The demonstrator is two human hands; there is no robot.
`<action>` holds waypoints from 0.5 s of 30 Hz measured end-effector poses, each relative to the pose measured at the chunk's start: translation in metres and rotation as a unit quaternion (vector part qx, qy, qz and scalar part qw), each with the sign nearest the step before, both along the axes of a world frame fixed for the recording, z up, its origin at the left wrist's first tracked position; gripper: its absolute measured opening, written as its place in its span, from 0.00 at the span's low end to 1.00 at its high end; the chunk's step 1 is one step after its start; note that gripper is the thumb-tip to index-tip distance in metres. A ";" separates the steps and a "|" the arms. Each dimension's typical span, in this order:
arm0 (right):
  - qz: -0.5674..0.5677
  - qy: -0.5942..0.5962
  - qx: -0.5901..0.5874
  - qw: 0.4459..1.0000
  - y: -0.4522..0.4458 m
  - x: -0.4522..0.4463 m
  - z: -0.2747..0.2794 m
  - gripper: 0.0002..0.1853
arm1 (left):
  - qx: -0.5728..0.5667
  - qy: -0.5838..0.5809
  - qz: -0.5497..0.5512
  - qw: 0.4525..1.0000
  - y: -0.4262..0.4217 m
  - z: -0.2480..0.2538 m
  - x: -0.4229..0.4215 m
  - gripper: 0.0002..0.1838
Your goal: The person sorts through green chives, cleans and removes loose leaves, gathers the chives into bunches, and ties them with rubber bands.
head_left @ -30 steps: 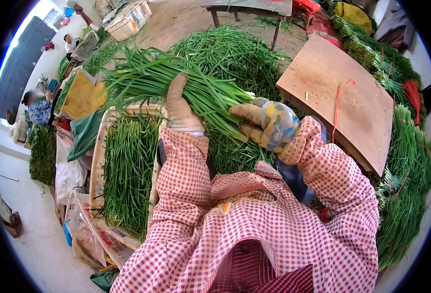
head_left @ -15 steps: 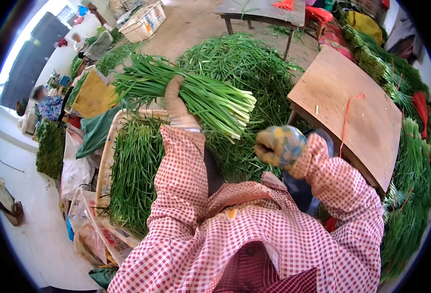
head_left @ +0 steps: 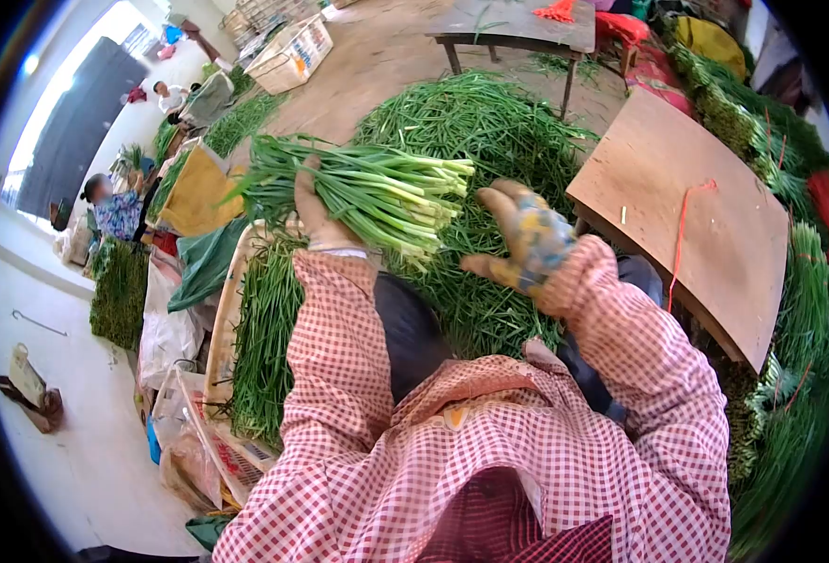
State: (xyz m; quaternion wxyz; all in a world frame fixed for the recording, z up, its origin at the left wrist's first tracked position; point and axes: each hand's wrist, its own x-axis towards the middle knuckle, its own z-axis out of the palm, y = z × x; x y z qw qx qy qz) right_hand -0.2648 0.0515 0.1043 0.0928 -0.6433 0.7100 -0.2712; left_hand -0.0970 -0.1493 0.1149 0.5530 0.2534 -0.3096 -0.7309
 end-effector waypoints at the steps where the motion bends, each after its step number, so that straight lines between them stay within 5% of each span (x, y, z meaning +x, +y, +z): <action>1: -0.004 -0.010 0.084 0.996 -0.006 0.006 0.012 0.36 | -0.007 -0.007 -0.008 1.000 0.002 -0.009 -0.003 0.17; 3: 0.028 -0.027 0.079 0.996 -0.030 0.006 -0.028 0.21 | 0.002 0.015 -0.050 0.999 0.010 -0.020 -0.007 0.18; 6: 0.117 -0.028 -0.119 0.986 0.004 0.008 -0.056 0.11 | 0.008 0.077 -0.038 0.996 0.014 -0.033 -0.008 0.15; 8: 0.160 0.010 -0.002 0.987 0.029 0.005 -0.056 0.12 | 0.014 0.121 -0.048 0.991 0.012 -0.032 -0.003 0.14; 9: 0.153 0.000 0.181 0.971 0.044 0.001 -0.039 0.13 | 0.014 0.127 -0.044 0.991 0.003 -0.041 -0.001 0.14; 11: 0.156 0.040 0.341 0.926 0.066 -0.025 -0.089 0.20 | 0.051 0.085 0.034 0.994 0.006 -0.037 0.000 0.16; 13: 0.095 0.096 0.221 0.966 0.078 -0.022 -0.058 0.21 | 0.031 0.052 0.037 0.997 0.010 -0.041 -0.004 0.17; 15: 0.067 0.009 -0.037 0.997 0.058 -0.014 -0.032 0.15 | 0.053 0.042 0.022 0.997 0.015 -0.048 -0.011 0.15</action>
